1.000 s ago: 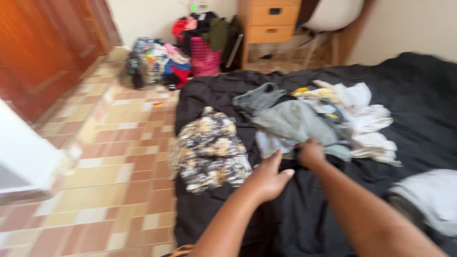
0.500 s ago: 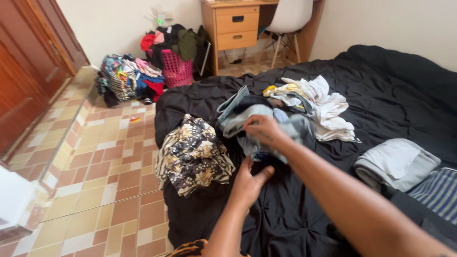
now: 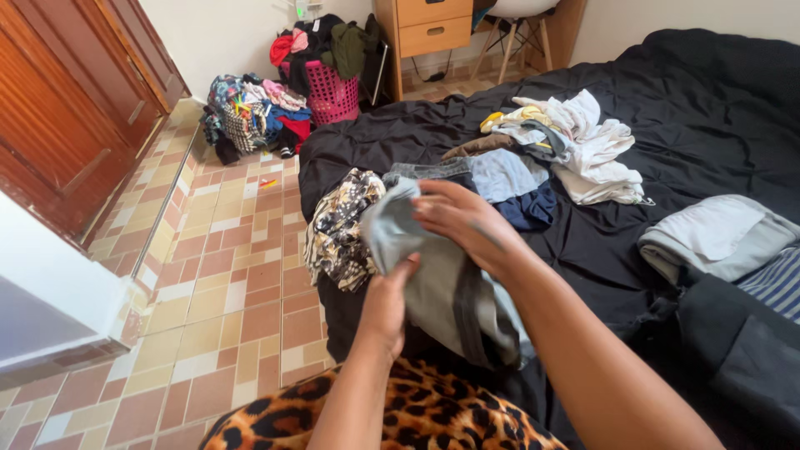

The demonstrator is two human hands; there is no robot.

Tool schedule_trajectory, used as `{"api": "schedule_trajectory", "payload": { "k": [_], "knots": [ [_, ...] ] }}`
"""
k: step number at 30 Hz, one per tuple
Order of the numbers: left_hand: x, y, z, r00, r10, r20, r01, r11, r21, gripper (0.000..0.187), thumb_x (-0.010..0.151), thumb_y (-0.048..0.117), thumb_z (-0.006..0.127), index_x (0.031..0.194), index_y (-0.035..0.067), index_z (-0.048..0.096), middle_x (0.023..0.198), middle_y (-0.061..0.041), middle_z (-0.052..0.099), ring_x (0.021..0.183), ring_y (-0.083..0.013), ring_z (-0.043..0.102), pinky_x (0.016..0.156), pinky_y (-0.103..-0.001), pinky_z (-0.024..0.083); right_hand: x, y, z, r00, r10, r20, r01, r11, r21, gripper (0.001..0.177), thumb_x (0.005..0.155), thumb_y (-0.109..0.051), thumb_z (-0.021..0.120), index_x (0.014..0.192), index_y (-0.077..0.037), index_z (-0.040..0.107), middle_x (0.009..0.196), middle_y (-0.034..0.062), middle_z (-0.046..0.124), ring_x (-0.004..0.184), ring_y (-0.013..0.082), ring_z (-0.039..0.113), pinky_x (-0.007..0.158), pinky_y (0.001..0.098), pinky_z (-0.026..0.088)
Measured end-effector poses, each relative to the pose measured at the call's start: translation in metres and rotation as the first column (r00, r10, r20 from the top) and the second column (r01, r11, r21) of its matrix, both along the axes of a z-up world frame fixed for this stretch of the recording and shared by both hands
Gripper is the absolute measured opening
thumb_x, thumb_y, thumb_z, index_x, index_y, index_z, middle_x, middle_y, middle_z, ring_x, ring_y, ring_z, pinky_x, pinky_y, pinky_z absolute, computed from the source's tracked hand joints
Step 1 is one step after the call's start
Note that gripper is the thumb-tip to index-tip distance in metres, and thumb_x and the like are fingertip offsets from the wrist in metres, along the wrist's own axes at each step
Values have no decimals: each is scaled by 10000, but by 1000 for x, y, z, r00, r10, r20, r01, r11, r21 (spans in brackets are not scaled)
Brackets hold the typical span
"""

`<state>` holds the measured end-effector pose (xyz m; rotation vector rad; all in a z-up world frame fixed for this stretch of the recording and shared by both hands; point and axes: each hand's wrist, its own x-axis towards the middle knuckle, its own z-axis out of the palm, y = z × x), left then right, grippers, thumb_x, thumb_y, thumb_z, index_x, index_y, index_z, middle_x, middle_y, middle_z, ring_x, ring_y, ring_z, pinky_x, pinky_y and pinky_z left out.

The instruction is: The person folds a pair of light-colored trousers on a bed. They smooth the fabric, fold the legs together, and roll the garment into a compact bundle before placing it aside.

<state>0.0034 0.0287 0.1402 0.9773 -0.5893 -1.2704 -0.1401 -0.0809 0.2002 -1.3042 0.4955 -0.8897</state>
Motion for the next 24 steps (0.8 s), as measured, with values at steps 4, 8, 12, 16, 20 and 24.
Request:
{"api": "schedule_trajectory", "payload": {
  "k": [4,8,12,16,20,24],
  "knots": [
    [5,39,3,979,-134,-155,87,958,-275,365,933,208,690,1151,-79,634,1128,-161,710,1078,-278,678,987,-423,534,-70,30,-65,920,-353,-170,316,926,-208,444,996,-282,592,1291,37,683,1205,109,743,1126,144,674,1004,279,496],
    [-8,63,-1,918,-149,-368,6,932,-362,567,843,197,730,1339,4,537,1304,-99,643,1233,-230,601,1073,-386,468,-107,26,-126,899,-46,-436,115,984,134,454,1012,-332,575,1297,1,693,1123,124,756,940,173,683,829,334,547],
    [0,65,8,958,-263,-119,196,895,-400,751,849,250,781,1448,-11,412,1389,-143,576,1316,-255,552,1137,-384,437,-112,57,-148,958,267,-104,-178,840,512,500,982,-347,544,1276,32,686,1172,158,751,962,216,738,833,364,607],
    [18,83,-4,928,-316,195,335,939,-72,818,824,372,758,1486,23,428,1388,-131,617,1268,-235,591,1062,-352,467,-80,100,-119,922,248,296,-373,774,513,510,1061,-391,537,1375,-3,641,1192,175,711,927,255,743,750,409,611],
    [43,90,-25,925,-343,-161,354,934,47,755,890,508,588,1452,6,533,1312,-167,670,1133,-273,659,940,-388,541,-56,116,-47,908,42,417,-293,775,560,912,950,-783,505,1301,50,620,1167,222,703,886,306,754,781,428,622],
    [53,104,-40,874,-347,-341,357,933,-35,779,873,541,589,1434,5,523,1323,-177,662,1149,-292,660,941,-415,557,-55,134,4,898,-35,439,-137,925,354,922,686,-821,515,1198,-68,660,1106,106,749,898,226,780,812,395,624]
  ]
}}
